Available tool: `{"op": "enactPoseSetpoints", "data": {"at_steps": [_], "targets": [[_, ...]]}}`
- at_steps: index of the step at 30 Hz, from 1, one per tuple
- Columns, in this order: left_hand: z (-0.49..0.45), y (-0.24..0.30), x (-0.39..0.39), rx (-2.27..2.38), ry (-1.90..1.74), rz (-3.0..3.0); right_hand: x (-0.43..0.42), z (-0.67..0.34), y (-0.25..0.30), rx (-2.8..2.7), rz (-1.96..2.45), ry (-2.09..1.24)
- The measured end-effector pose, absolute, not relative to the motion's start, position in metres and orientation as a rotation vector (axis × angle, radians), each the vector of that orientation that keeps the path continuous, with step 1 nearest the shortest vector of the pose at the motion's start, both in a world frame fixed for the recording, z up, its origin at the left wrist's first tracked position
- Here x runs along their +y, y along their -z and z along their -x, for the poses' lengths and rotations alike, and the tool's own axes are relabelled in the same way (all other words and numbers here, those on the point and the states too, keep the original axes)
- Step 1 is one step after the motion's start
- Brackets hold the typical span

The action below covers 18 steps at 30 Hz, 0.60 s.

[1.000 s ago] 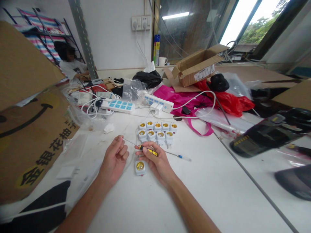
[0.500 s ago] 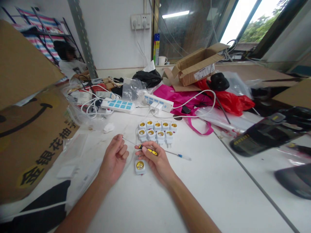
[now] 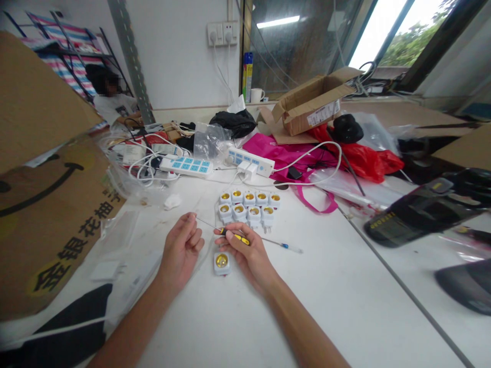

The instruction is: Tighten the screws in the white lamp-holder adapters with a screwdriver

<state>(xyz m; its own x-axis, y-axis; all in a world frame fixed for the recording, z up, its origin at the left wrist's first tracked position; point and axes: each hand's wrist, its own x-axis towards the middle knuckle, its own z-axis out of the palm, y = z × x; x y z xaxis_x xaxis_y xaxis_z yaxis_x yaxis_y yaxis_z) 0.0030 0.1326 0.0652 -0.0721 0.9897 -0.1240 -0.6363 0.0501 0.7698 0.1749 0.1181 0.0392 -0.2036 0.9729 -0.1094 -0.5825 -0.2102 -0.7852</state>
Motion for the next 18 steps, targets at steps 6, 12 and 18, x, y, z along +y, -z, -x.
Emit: {"op": "enactPoseSetpoints", "data": {"at_steps": [6, 12, 18], "targets": [[-0.0041, -0.0618, 0.1331, 0.834, -1.513, -0.624, 0.1179, -0.175, -0.0373, -0.739, 0.735, -1.688], [-0.0024, -0.0643, 0.133, 0.781, -1.466, -0.565, 0.1177, -0.1755, -0.0363, -0.754, 0.719, -1.695], [-0.0027, -0.0676, 0.131, 0.722, -1.451, -0.503, 0.1171, -0.1743, -0.0369, -0.766, 0.731, -1.695]]}}
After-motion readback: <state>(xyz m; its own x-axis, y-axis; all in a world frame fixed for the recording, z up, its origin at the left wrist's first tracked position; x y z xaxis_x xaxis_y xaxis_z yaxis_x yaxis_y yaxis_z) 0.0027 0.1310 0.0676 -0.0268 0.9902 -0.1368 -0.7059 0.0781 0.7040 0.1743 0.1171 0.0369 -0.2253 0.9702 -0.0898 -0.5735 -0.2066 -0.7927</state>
